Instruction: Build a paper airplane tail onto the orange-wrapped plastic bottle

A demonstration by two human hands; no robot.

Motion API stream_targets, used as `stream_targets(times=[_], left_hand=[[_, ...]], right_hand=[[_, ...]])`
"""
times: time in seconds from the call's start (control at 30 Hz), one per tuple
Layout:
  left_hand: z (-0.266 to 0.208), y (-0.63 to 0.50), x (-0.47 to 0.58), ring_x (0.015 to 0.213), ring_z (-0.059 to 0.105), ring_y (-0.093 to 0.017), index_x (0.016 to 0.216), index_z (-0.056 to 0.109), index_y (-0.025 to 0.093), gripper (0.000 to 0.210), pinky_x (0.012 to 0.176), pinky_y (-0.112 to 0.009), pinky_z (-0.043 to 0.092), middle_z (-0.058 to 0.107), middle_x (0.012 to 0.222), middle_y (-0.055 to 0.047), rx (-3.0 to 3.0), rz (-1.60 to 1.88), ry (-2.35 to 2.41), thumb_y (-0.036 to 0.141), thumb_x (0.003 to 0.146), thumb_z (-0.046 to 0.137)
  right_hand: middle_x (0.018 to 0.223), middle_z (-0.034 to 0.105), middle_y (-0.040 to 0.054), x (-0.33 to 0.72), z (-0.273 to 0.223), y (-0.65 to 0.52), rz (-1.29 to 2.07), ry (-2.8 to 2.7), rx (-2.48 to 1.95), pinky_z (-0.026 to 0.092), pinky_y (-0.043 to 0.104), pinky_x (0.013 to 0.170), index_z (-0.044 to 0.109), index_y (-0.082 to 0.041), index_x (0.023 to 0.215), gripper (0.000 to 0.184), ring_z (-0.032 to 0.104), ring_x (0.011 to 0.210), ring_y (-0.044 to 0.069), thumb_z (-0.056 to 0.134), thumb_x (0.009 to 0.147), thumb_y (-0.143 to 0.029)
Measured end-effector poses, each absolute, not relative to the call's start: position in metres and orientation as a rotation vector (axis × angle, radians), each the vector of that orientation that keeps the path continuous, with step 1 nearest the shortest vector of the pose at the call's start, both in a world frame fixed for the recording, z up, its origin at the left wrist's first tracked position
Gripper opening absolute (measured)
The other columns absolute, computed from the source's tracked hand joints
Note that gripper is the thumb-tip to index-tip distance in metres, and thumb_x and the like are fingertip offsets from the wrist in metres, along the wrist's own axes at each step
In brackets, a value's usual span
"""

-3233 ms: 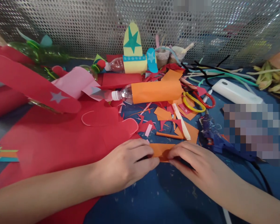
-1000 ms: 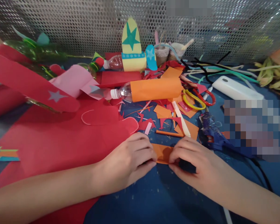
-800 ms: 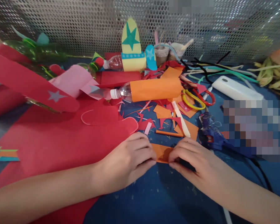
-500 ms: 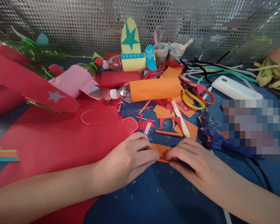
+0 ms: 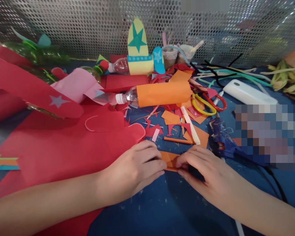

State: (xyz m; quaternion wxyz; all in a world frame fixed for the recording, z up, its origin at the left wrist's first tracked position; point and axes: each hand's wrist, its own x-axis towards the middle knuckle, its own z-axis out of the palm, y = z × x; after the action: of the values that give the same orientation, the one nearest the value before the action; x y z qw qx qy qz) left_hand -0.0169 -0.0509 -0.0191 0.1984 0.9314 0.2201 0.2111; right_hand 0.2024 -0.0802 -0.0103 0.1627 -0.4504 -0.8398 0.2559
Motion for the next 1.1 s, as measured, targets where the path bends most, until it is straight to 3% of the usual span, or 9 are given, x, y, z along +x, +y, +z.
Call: stream_targets(times=[0.3,0.47,0.77,1.1], left_hand=[[-0.0170,-0.0496,-0.0147,0.078,0.057,-0.016,0.091,0.064,0.010,0.018,0.082,-0.035,0.047,0.070,0.084,-0.004,2.706,0.641,0.538,0.009,0.092,0.046],[-0.0155,-0.0506,-0.0140,0.079,0.057,-0.017,0.090,0.065,0.008,0.019,0.082,-0.035,0.047,0.070,0.083,-0.005,2.710,0.637,0.554,0.009,0.092,0.046],[-0.0188,-0.0502,-0.0156,0.081,0.060,-0.016,0.096,0.063,0.015,0.017,0.080,-0.032,0.050,0.069,0.082,-0.004,2.712,0.660,0.608,0.013,0.093,0.045],[-0.0208,-0.0510,-0.0176,0.084,0.057,-0.016,0.095,0.064,0.012,0.015,0.081,-0.030,0.048,0.065,0.085,-0.006,2.615,0.648,0.677,0.014,0.091,0.050]], right_hand=[[0.082,0.063,0.0059,0.2065,-0.0098,-0.0798,0.449,-2.589,-1.099,0.050,0.034,0.068,0.065,-0.019,0.092,0.025,0.057,0.077,0.019,0.040,0.095,-0.017],[0.083,0.065,0.0044,0.2084,-0.0100,-0.0791,0.281,-2.632,-0.987,0.051,0.038,0.072,0.067,-0.018,0.088,0.021,0.058,0.081,0.020,0.046,0.092,-0.016],[0.075,0.066,0.0044,0.2053,-0.0140,-0.0801,0.228,-2.622,-1.002,0.051,0.036,0.072,0.067,-0.016,0.085,0.019,0.060,0.077,0.020,0.048,0.091,-0.012],[0.075,0.065,0.0051,0.1999,-0.0121,-0.0803,0.336,-2.484,-1.093,0.051,0.034,0.070,0.067,-0.016,0.079,0.022,0.060,0.075,0.019,0.048,0.091,-0.014]])
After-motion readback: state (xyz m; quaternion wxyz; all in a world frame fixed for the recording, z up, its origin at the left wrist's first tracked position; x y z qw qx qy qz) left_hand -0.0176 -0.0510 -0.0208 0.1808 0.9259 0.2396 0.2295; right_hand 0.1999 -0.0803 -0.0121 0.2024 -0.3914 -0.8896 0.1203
